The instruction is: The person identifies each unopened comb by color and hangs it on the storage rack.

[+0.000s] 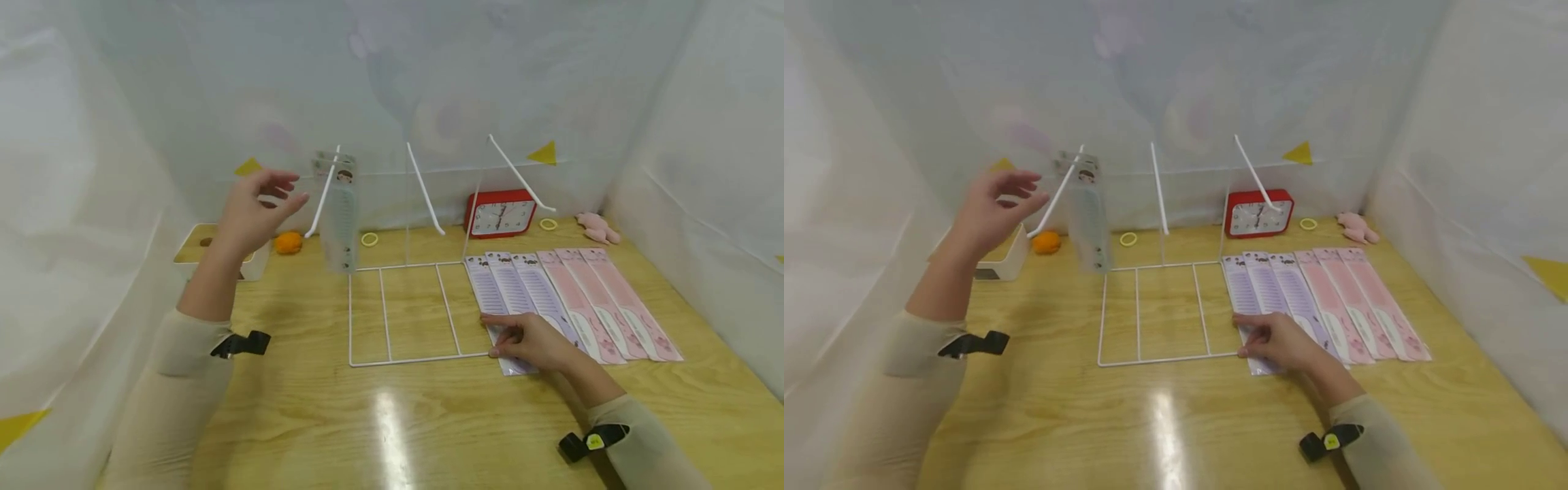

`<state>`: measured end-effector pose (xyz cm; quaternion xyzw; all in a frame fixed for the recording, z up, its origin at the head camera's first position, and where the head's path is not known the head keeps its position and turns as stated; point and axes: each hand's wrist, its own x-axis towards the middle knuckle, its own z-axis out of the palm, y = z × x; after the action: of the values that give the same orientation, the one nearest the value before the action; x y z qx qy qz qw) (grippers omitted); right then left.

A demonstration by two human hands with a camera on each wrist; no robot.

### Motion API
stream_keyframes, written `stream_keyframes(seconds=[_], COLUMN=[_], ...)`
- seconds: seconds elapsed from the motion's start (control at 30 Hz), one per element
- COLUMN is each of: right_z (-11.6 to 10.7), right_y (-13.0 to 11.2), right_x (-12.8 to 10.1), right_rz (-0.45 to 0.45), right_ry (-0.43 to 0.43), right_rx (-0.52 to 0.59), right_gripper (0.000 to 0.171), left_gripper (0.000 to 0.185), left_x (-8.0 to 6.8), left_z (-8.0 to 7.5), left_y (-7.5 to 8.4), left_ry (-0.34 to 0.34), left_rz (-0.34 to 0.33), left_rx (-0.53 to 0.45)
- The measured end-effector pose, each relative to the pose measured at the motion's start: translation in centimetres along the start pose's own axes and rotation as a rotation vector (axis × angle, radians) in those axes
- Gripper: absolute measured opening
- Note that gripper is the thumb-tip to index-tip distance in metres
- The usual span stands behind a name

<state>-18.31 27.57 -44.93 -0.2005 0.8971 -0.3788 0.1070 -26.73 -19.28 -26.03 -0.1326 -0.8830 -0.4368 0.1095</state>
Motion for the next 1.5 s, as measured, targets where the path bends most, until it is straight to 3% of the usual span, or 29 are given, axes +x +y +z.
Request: stream_keyframes(seconds=[0.13, 0.2, 0.33, 0.4, 0.57, 0.77, 1.0, 1.17, 1.33, 1.5], right_z=[-0.5, -1.2, -3.7, -4.9, -7.1, -7.6, -7.1, -6.2, -5.8, -5.9], right_y=[0.2, 0.4, 1.2, 1.6, 2.4, 3.0, 4.2, 5.1, 5.3, 5.0], right_x=[0.3, 0.7, 2.6, 4.0, 7.2, 10.5, 12.0, 12.9, 13.1, 12.5], right_rz=[0.015, 0.036, 0.108, 0.141, 0.184, 0.182, 0.194, 0.160, 0.090, 0.092], right_ry=[-0.037, -0.050, -0.010, 0.033, 0.060, 0.040, 0.090, 0.109, 0.088, 0.071], right_rx=[0.073, 0.119, 0.186, 0.176, 0.093, 0.062, 0.061, 0.038, 0.009, -0.017], right_gripper=[0.062, 0.060, 0.057, 0.058, 0.062, 0.074, 0.077, 0.074, 0.075, 0.067], left_gripper=[0.049, 0.050, 0.060, 0.067, 0.074, 0.079, 0.080, 0.072, 0.067, 0.063], left_x=[-3.6, -5.6, -9.1, -10.5, -12.7, -13.9, -14.7, -15.1, -15.0, -14.8], left_z=[0.0, 0.4, 1.6, 2.3, 4.4, 7.2, 9.7, 10.5, 11.1, 11.9], left_y=[-1.5, -2.3, -4.0, -5.0, -6.8, -8.0, -9.3, -10.1, -10.4, -10.4], left_ry=[-0.048, -0.122, -0.299, -0.361, -0.427, -0.471, -0.516, -0.507, -0.483, -0.468], left_rz=[-0.073, -0.105, -0.103, -0.088, -0.106, -0.162, -0.213, -0.219, -0.240, -0.239], left_rx=[-0.020, -0.054, -0.130, -0.156, -0.247, -0.346, -0.400, -0.362, -0.403, -0.378])
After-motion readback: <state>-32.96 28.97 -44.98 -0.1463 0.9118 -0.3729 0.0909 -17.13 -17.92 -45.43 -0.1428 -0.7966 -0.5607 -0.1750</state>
